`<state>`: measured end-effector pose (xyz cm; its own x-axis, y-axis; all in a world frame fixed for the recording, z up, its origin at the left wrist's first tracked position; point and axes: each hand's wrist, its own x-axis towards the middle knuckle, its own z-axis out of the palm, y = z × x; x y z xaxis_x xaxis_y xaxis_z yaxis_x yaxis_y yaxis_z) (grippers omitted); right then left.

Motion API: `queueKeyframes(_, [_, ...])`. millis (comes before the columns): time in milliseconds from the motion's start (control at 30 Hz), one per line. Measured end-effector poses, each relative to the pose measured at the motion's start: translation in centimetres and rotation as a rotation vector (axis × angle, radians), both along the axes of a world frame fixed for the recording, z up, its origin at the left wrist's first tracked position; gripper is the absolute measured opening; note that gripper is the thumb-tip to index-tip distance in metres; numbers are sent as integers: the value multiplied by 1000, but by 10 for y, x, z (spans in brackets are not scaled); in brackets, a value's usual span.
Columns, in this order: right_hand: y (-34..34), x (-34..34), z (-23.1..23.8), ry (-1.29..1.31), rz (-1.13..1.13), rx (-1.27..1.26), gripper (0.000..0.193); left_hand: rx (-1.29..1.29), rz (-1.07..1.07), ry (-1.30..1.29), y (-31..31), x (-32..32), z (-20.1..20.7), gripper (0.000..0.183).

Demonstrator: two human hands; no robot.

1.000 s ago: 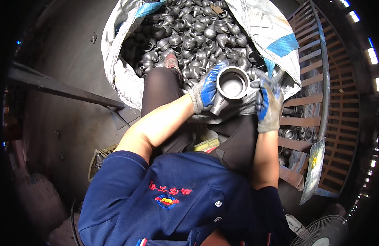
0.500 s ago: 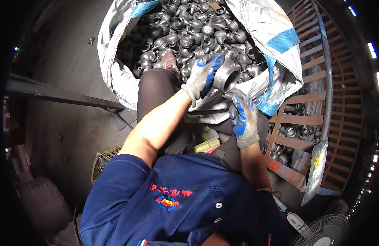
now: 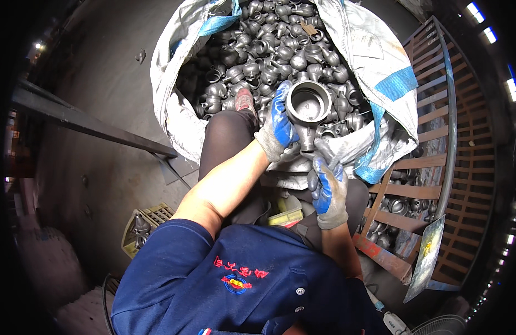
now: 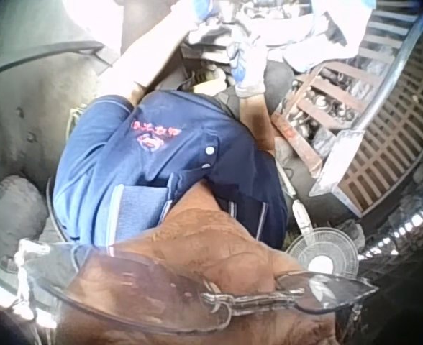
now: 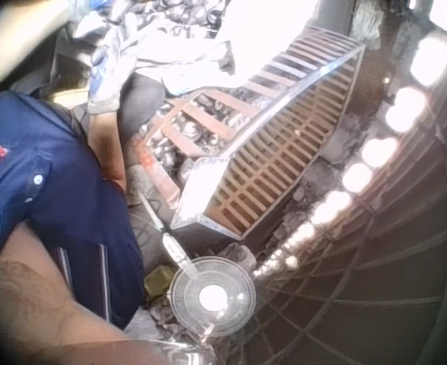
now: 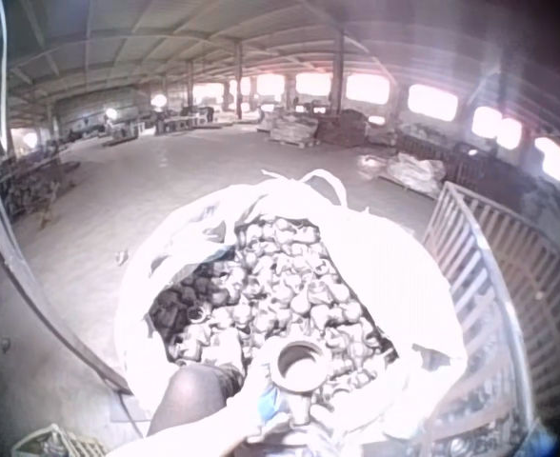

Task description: The recorder is sitting and inspecting/cleaning metal industrial components from a large bulk bag using a small manual tool.

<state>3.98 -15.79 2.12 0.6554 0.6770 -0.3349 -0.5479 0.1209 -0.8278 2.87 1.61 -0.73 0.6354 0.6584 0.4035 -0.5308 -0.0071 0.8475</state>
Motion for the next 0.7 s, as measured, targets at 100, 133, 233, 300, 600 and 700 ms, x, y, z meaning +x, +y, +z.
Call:
queueKeyframes(100, [0,0,17,-58,-12,50,42,-984,-468,-169,6,3,0,40])
queueKeyframes(133, [0,0,22,-61,-14,47,42,-792,-432,-121,9,3,-3,37])
queueKeyframes(233, [-1,2,29,-156,-73,47,41,-1062,-596,-217,8,3,-1,37])
queueKeyframes(300, [-4,2,22,-142,-163,5,39,-1140,-722,-277,4,0,0,36])
queueKeyframes(600, [-4,2,8,-181,-230,-30,38,-1155,-703,-260,2,-3,6,33])
queueKeyframes(700, [-5,7,2,-224,-216,-21,42,-1244,-705,-271,4,-2,4,34])
